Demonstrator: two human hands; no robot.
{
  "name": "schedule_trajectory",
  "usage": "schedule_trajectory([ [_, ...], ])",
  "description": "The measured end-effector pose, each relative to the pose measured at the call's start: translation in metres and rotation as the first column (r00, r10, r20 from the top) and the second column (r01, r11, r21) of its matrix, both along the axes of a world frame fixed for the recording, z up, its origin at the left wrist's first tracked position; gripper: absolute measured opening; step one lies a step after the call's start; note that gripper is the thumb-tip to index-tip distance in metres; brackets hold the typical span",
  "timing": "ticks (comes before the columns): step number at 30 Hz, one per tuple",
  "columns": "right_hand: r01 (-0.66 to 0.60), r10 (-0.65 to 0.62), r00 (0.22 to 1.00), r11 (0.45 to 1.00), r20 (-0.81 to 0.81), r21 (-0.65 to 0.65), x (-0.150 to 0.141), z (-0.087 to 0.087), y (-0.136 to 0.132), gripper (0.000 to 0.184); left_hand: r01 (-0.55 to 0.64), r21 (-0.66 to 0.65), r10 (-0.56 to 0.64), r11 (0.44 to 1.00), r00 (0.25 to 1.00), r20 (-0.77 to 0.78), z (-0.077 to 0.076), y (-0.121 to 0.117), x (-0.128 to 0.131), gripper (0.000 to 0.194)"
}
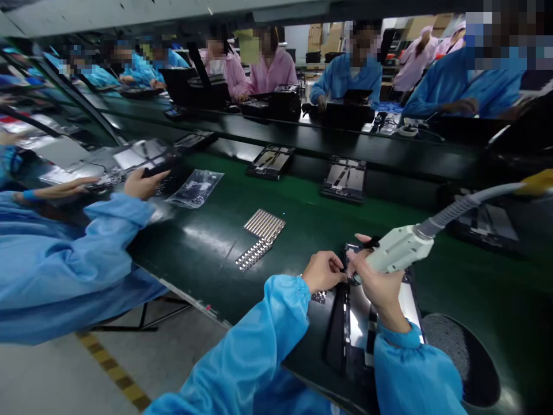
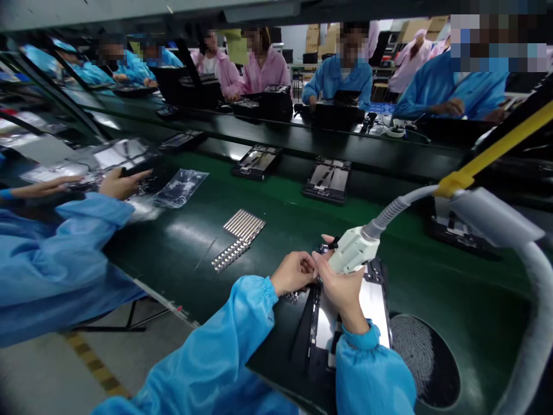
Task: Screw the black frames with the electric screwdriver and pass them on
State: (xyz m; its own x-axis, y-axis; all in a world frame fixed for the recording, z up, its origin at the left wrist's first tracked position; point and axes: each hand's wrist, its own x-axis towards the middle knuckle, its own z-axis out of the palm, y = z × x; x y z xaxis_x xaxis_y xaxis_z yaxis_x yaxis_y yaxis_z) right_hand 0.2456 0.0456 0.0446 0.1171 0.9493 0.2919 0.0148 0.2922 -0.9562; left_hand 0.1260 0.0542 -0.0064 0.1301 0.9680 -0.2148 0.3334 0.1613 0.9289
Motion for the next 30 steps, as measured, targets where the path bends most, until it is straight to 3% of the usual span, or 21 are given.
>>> schedule_trajectory([
  [12,-0.045,0.045,0.998,0.999,0.042,0.003,-0.001,-0.011,0.002,0.031,0.062,-0.017,-0.062,0.998,0.998,0.010,-0.003,0.005,0.000,0.012],
  [17,-0.045,0.043,0.994,0.999,0.099,0.027,-0.004,-0.010,-0.001,0.024,0.107,-0.017,-0.107,0.994,0.994,0.008,0.014,0.006,-0.028,0.011],
  [20,-0.069,0.068,0.995,0.998,0.077,0.011,-0.009,-0.010,-0.002,0.022,0.095,0.079,-0.075,0.992,0.973,-0.218,0.029,-0.005,-0.057,0.013],
  [24,-0.073,0.073,0.997,0.997,0.023,0.007,-0.008,0.000,-0.005,0.028,0.147,0.103,-0.055,0.984,0.792,-0.608,0.036,-0.030,-0.076,0.030],
  [27,-0.044,0.043,0.998,0.998,0.040,0.043,0.019,0.018,-0.014,0.045,0.157,0.086,-0.046,0.984,0.689,-0.723,0.031,-0.042,-0.078,0.031],
  [30,0.055,-0.063,0.992,0.996,0.107,0.069,0.068,0.032,-0.034,0.044,0.150,0.055,-0.063,0.987,0.682,-0.729,0.028,-0.044,-0.080,0.020],
])
